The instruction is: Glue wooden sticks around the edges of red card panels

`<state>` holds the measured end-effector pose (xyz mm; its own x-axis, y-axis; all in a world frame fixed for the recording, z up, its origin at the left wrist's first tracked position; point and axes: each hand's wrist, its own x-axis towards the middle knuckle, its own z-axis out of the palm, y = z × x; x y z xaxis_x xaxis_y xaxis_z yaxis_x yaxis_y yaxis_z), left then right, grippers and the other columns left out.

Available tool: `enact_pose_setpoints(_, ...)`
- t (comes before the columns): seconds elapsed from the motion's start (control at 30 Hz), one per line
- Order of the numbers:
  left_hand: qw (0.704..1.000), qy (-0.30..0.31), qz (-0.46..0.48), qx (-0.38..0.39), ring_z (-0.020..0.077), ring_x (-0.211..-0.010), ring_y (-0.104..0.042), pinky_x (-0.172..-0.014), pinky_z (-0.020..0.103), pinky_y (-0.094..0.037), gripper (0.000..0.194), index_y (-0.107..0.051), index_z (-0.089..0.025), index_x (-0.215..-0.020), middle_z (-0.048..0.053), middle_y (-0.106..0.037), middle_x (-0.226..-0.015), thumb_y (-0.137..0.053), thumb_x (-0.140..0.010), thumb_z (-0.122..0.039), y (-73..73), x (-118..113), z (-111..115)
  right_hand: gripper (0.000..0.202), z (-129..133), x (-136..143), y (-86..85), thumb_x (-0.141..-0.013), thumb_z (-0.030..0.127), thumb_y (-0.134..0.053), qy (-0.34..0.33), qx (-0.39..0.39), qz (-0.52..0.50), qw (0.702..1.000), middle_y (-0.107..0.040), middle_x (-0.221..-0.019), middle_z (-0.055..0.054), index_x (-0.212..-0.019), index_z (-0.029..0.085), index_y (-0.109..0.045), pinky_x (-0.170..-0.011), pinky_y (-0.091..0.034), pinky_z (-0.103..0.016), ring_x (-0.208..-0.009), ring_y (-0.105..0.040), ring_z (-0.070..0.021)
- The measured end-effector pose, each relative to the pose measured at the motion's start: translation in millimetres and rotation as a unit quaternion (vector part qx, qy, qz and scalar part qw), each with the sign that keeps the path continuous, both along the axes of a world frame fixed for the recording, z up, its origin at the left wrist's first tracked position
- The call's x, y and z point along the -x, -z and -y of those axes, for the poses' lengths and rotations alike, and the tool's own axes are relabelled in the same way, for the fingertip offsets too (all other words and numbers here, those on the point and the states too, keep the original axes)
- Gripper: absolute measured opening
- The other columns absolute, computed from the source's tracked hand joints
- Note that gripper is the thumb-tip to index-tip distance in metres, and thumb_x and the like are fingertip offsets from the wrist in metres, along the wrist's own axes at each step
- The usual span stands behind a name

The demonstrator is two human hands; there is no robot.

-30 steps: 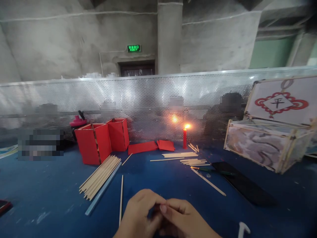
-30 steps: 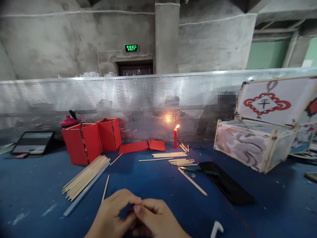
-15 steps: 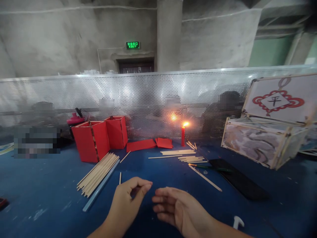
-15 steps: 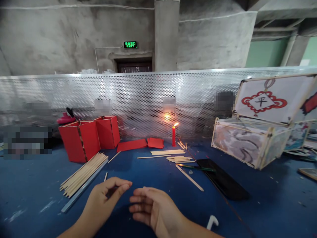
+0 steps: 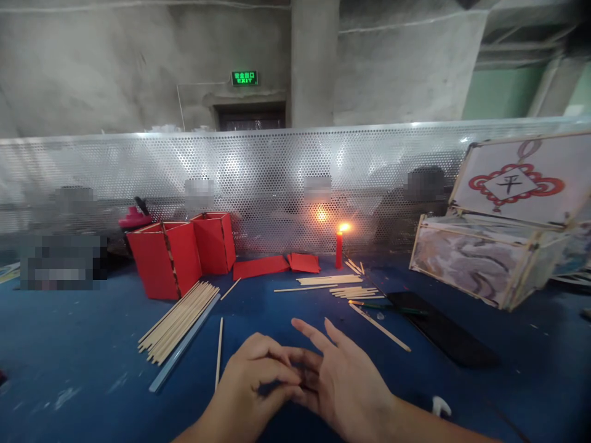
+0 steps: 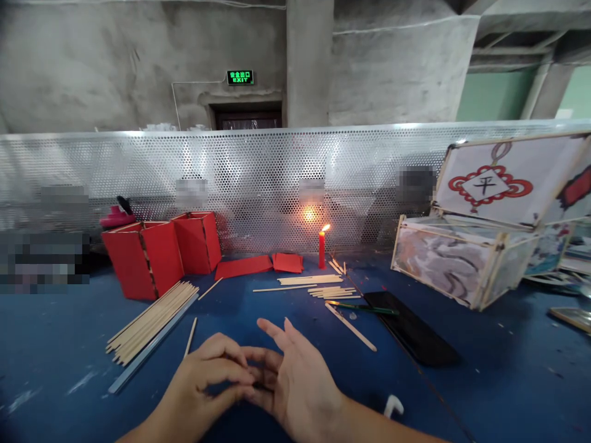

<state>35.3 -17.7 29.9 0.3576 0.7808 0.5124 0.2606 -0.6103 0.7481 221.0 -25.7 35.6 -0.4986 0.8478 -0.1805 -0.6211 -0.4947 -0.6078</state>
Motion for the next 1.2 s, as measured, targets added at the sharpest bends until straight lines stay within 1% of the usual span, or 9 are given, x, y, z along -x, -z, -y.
enact_pose_setpoints(0.1, 0.981, -0.018, -0.15, -0.122, 0.0216, -0.084, -0.064, -0.073, 0.032, -0.051, 0.02, -0.081, -0.023, -0.083, 0.006, -0.072, -0.087, -0.065, -0.086, -0.01, 3.5, -3.2, 2.2, 0.069, 0.8, -0.9, 1.4, -0.095, 0.064, -0.044, -0.034, -0.009, -0.036, 0.999, -0.076, -0.1, -0.007, -0.152, 0.028, -0.032, -0.08, -0.045, -0.034, -0.077, -0.069, -0.0197)
enact_pose_setpoints(0.2, 0.956, -0.048, -0.249, -0.149, 0.0234, -0.082, -0.062, -0.069, 0.034, -0.051, 0.02, -0.079, -0.02, -0.085, 0.007, -0.071, -0.084, -0.064, -0.088, -0.008, 7.9, -4.9, 2.4, 0.078, 1.5, -2.6, 3.7, -0.087, 0.068, -0.055, -0.066, -0.032, -0.053, 0.996, -0.074, -0.112, -0.006, -0.153, 0.034, -0.032, -0.086, -0.043, -0.035, -0.086, -0.069, -0.0207)
enact_pose_setpoints(0.37, 0.952, -0.048, -0.269, -0.138, 0.0226, -0.079, -0.062, -0.07, 0.034, -0.052, 0.017, -0.078, -0.022, -0.084, 0.005, -0.07, -0.083, -0.069, -0.084, -0.008, 9.3, -4.1, 1.5, 0.075, 3.3, -4.0, 4.9, -0.081, 0.07, -0.062, -0.105, -0.068, -0.061, 0.99, -0.063, -0.137, -0.002, -0.147, 0.038, -0.045, -0.09, -0.042, -0.035, -0.104, -0.064, -0.0209)
enact_pose_setpoints(0.63, 0.95, -0.021, -0.245, -0.193, 0.0195, -0.078, -0.059, -0.071, 0.031, -0.047, 0.027, -0.064, -0.021, -0.08, 0.003, -0.07, -0.087, -0.045, -0.093, -0.008, 5.9, -2.5, 2.4, 0.074, 5.3, -3.8, 2.2, -0.08, 0.074, -0.06, -0.12, -0.085, -0.059, 0.987, -0.061, -0.14, -0.002, -0.144, 0.037, -0.05, -0.102, -0.04, -0.039, -0.123, -0.054, -0.0234)
enact_pose_setpoints(0.73, 0.97, -0.047, -0.189, -0.144, 0.0217, -0.08, -0.059, -0.073, 0.034, -0.046, 0.025, -0.06, -0.022, -0.082, 0.005, -0.069, -0.087, -0.041, -0.096, -0.015, 6.0, -2.3, 2.2, 0.075, 5.2, -4.5, 1.3, -0.082, 0.073, -0.058, -0.104, -0.076, -0.053, 0.99, -0.062, -0.138, -0.003, -0.146, 0.036, -0.048, -0.098, -0.042, -0.038, -0.12, -0.057, -0.0231)
enact_pose_setpoints(0.83, 0.994, -0.066, -0.088, -0.004, 0.0242, -0.082, -0.059, -0.076, 0.038, -0.046, 0.023, -0.057, -0.023, -0.082, 0.006, -0.067, -0.085, -0.041, -0.098, -0.029, 3.1, -2.7, 1.7, 0.069, 3.6, -5.7, 0.7, -0.089, 0.07, -0.048, -0.093, -0.063, -0.056, 0.992, -0.064, -0.135, -0.006, -0.148, 0.033, -0.045, -0.094, -0.044, -0.039, -0.118, -0.059, -0.0231)
enact_pose_setpoints(0.93, 0.993, -0.055, -0.01, 0.103, 0.0237, -0.084, -0.063, -0.078, 0.037, -0.048, 0.027, -0.053, -0.023, -0.081, 0.006, -0.068, -0.087, -0.041, -0.098, -0.041, -2.6, -3.2, 0.3, 0.063, 0.4, -6.4, -0.1, -0.097, 0.067, -0.033, -0.064, -0.029, -0.059, 0.996, -0.067, -0.13, -0.008, -0.146, 0.029, -0.045, -0.09, -0.045, -0.041, -0.114, -0.063, -0.0241)
enact_pose_setpoints(1.07, 0.989, -0.027, 0.016, 0.143, 0.0199, -0.077, -0.065, -0.074, 0.032, -0.051, 0.035, -0.047, -0.025, -0.08, 0.003, -0.07, -0.078, -0.034, -0.098, -0.053, -6.9, -2.8, -3.3, 0.069, -3.5, -5.9, -3.2, -0.097, 0.067, -0.027, -0.032, 0.018, -0.028, 0.999, -0.071, -0.118, -0.012, -0.135, 0.017, -0.056, -0.085, -0.047, -0.04, -0.097, -0.069, -0.0245)
enact_pose_setpoints(1.2, 0.988, 0.002, -0.02, 0.156, 0.0176, -0.063, -0.063, -0.063, 0.028, -0.049, 0.033, -0.048, -0.024, -0.079, -0.001, -0.065, -0.062, -0.04, -0.094, -0.053, -7.5, 0.4, -4.5, 0.072, -4.1, -5.0, -6.1, -0.096, 0.069, -0.027, -0.046, 0.008, -0.012, 0.999, -0.074, -0.111, -0.012, -0.118, 0.013, -0.065, -0.086, -0.046, -0.04, -0.082, -0.071, -0.0244)
